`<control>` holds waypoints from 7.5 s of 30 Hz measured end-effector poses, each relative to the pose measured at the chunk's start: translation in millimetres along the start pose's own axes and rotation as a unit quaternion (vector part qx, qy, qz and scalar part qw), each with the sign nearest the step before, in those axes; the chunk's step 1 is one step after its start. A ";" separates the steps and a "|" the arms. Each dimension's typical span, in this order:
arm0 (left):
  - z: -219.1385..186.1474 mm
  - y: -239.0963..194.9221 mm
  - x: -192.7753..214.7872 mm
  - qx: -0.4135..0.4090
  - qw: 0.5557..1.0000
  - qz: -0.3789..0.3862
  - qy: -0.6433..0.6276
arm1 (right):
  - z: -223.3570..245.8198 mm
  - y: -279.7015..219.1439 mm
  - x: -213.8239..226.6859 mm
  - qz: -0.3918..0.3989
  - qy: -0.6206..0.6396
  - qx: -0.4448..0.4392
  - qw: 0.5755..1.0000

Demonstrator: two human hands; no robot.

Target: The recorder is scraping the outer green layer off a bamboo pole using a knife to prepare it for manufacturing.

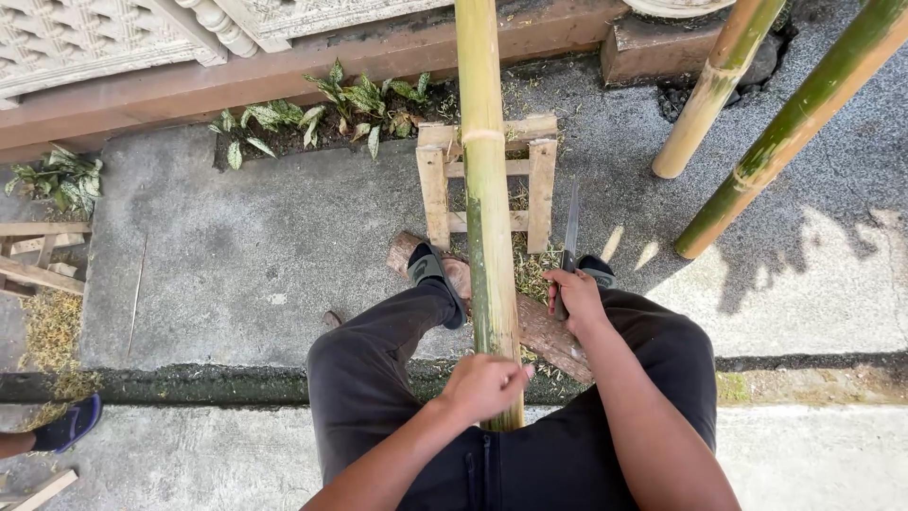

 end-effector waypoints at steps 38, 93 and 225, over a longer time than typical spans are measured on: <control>93.3 54.4 -6.4 0.219 0.913 -0.269 -0.216 | 8.3 -11.5 -5.3 0.000 0.029 -0.010 1.000; 130.6 130.7 71.0 0.078 0.902 -0.354 -0.234 | 54.6 29.5 -62.4 0.020 -0.541 0.320 0.777; 144.8 159.4 101.5 0.180 0.899 -0.306 -0.257 | 91.9 50.5 -66.1 0.036 -0.641 0.181 0.745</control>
Point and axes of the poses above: each hand's wrist, its own y-axis towards the middle knuckle, its own x-axis out of the back of the hand, z = x × y, the point moved 8 cm from there along y, towards the middle knuckle
